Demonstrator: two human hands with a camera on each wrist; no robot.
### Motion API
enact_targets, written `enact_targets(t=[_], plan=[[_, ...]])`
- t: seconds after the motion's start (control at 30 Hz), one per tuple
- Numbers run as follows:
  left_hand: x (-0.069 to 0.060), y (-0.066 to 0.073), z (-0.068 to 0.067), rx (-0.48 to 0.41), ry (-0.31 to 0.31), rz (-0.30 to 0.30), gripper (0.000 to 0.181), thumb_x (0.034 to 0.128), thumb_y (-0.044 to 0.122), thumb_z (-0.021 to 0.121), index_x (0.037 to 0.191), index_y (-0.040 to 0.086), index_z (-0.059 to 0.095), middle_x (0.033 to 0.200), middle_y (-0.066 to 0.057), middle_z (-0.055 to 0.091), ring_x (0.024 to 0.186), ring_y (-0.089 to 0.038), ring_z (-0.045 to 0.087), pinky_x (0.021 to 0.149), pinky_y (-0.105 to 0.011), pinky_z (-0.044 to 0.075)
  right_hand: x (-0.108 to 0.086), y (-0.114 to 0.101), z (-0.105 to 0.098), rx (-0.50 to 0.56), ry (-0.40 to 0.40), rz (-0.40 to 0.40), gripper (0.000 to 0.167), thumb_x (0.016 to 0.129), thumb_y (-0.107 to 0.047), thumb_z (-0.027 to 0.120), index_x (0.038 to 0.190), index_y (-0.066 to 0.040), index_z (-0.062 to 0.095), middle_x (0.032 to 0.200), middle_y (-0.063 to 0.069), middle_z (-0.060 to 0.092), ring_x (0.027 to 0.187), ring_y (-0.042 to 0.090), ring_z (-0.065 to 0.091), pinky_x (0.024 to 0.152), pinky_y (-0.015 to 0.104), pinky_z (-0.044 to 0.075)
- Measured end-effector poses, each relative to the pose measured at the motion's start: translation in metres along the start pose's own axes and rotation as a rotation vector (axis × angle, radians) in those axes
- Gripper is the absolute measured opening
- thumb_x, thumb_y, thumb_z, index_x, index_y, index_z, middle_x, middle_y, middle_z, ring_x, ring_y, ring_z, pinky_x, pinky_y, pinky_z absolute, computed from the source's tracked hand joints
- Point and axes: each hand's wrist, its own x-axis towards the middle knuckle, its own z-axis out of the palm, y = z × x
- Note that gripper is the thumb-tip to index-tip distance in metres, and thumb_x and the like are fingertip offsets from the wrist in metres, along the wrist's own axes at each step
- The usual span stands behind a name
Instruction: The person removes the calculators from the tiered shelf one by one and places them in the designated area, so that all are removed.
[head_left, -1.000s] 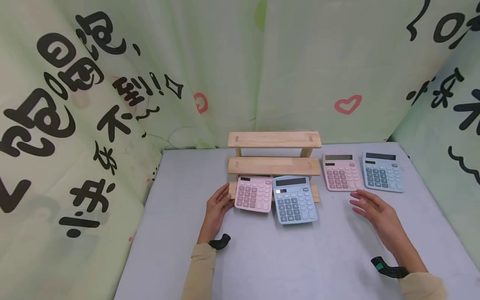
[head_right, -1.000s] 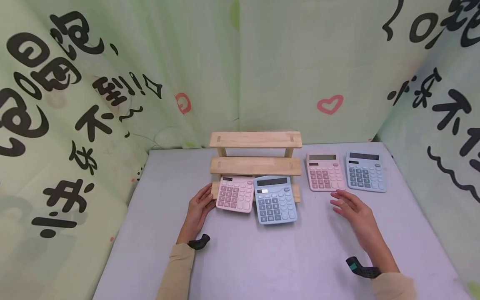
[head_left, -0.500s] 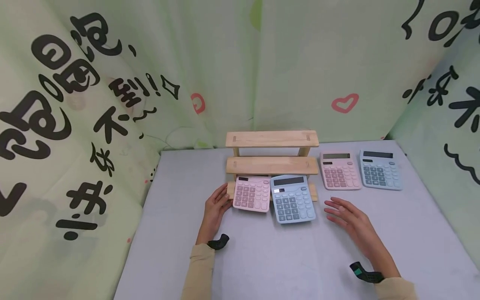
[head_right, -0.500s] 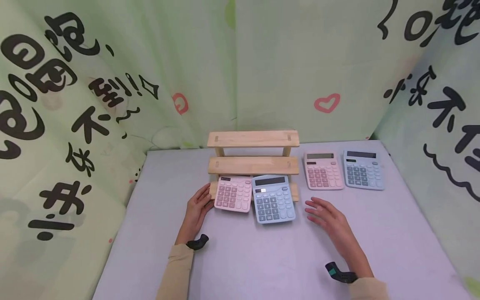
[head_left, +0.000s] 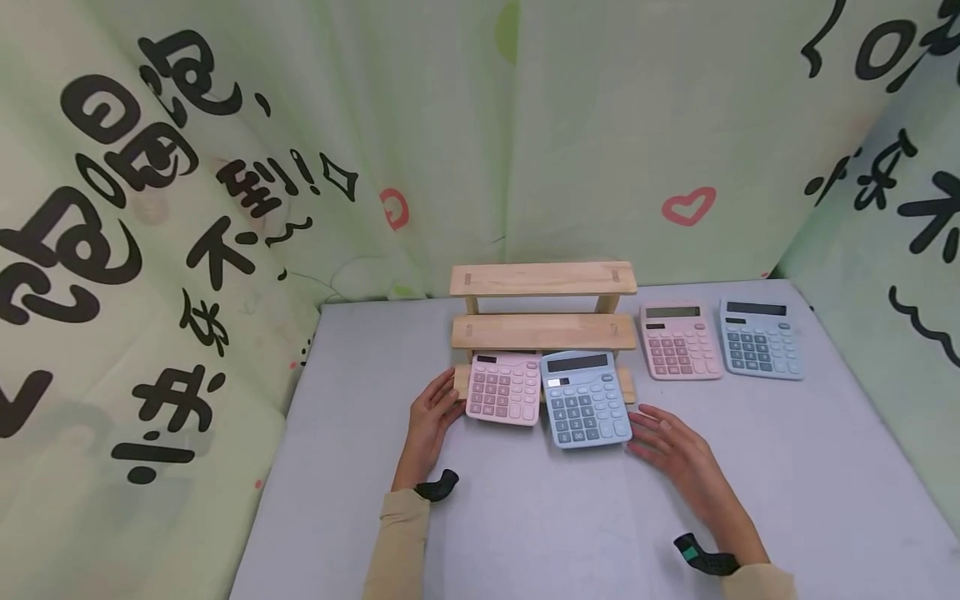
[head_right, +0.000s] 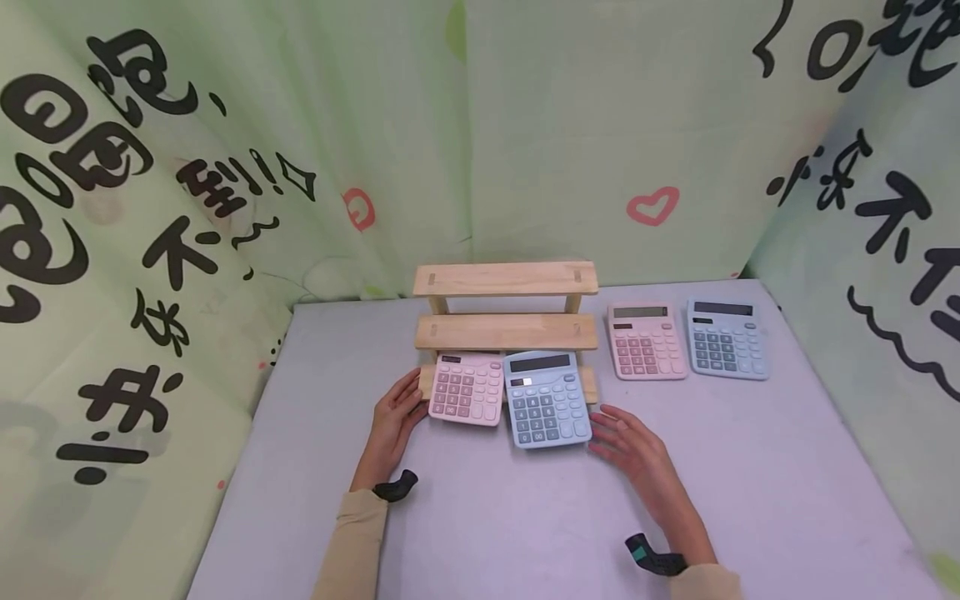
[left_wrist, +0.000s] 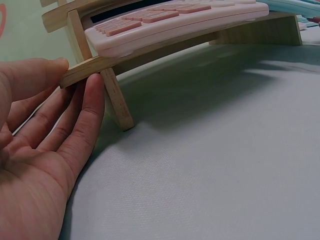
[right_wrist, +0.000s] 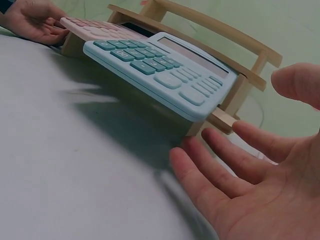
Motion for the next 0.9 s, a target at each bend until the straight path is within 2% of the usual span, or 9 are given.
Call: enact_targets(t=[0.27,0.6,0.77,0.9], plan=[[0.003,-0.003,0.0,-0.028,0.001,0.005,0.051,0.1047,0.007,0.061,0.155,0.013,0.049,0.159,-0.015,0.048,0.132,-0.016,0.06,0.1,-0.025,0.058,0.004,0.006,0.014,0.013,0.012,0.056,0.064,0.115,-0.041,0.034,0.166,-0.005,0.018,0.141,-0.018,0.052,0.124,-0.004,0.062,0.105,0.025,0.055],[0.0,0.0,0.0,-0.017,0.005,0.008,0.052,0.1052,0.006,0.059,0.155,0.012,0.048,0.16,-0.014,0.047,0.133,-0.016,0.059,0.099,-0.024,0.058,0.014,0.013,0.032,0.13,0.027,0.09,0.067,0.114,-0.036,0.042,0.167,-0.008,0.012,0.137,-0.021,0.056,0.122,0.001,0.064,0.105,0.033,0.058],[0.0,0.0,0.0,-0.011,0.008,0.011,0.051,0.1055,0.006,0.059,0.155,0.013,0.048,0.16,-0.014,0.047,0.131,-0.014,0.059,0.098,-0.023,0.059,0.018,0.018,0.036,0.214,0.025,0.064,0.069,0.114,-0.032,0.043,0.167,-0.005,0.009,0.136,-0.02,0.059,0.122,0.003,0.065,0.105,0.036,0.058],[0.001,-0.002,0.0,-0.007,0.01,0.012,0.051,0.1055,0.006,0.059,0.155,0.013,0.049,0.16,-0.014,0.048,0.131,-0.015,0.059,0.099,-0.023,0.059,0.019,0.022,0.035,0.347,-0.006,0.032,0.067,0.115,-0.029,0.038,0.168,-0.005,0.003,0.139,-0.017,0.061,0.125,0.005,0.066,0.107,0.036,0.056]])
